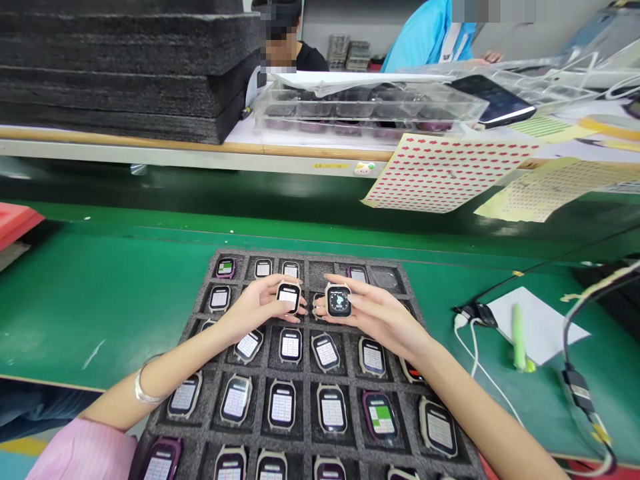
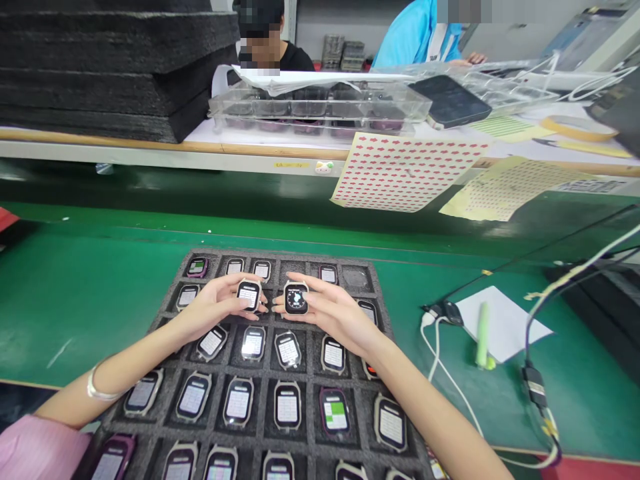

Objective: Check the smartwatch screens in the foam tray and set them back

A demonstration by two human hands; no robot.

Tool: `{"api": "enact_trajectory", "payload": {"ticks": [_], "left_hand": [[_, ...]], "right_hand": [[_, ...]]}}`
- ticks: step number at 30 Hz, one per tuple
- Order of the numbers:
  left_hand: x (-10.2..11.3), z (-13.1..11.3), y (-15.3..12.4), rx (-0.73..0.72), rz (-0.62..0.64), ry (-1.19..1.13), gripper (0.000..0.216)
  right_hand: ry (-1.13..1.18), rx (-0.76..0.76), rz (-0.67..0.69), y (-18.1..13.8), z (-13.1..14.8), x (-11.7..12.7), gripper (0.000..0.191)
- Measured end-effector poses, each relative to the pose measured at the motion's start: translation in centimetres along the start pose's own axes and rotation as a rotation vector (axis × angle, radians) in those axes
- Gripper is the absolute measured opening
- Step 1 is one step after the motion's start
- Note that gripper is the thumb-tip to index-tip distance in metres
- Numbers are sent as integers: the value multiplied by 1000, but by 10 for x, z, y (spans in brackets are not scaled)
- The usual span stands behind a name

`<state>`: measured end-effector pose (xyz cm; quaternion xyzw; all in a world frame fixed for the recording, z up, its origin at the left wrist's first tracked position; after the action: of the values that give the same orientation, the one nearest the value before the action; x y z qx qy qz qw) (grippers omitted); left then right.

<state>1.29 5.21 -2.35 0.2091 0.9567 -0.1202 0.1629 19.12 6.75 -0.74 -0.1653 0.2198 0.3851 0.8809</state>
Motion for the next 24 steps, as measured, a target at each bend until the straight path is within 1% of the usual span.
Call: {"api": "enact_trajectory", "payload": {"ticks": [5,11,15,20,24], "left_hand": [[0,2,0,12,17,-11,42],[-3,1,0,9,40,-5,37],[-3,1,1,-2,35,-8,39],[-1,-1,4,1,-10,-3,39],[-2,-4,8,17,-9,-18,44]], "right_hand": [[50,-49,-62,4,-9,3,44],[-7,8,-148,3,-9,0,46],[-54,35,-156,2,-8,-2,43],[-107,70,-170,4,-3,2,40],[-138,84,-180,7,2,5,38]]}}
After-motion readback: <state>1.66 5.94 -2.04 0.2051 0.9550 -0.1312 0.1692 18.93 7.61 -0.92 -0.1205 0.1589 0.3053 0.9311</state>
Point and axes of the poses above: each hand's wrist, its own y-axis towards the middle knuckle, its own x-axis out of the back of the hand, z = x × y, the point moved 6 cm from there along y, towards the middle knuckle, and after that the axes turned 6 degrees about z, right-handed, at the moved point
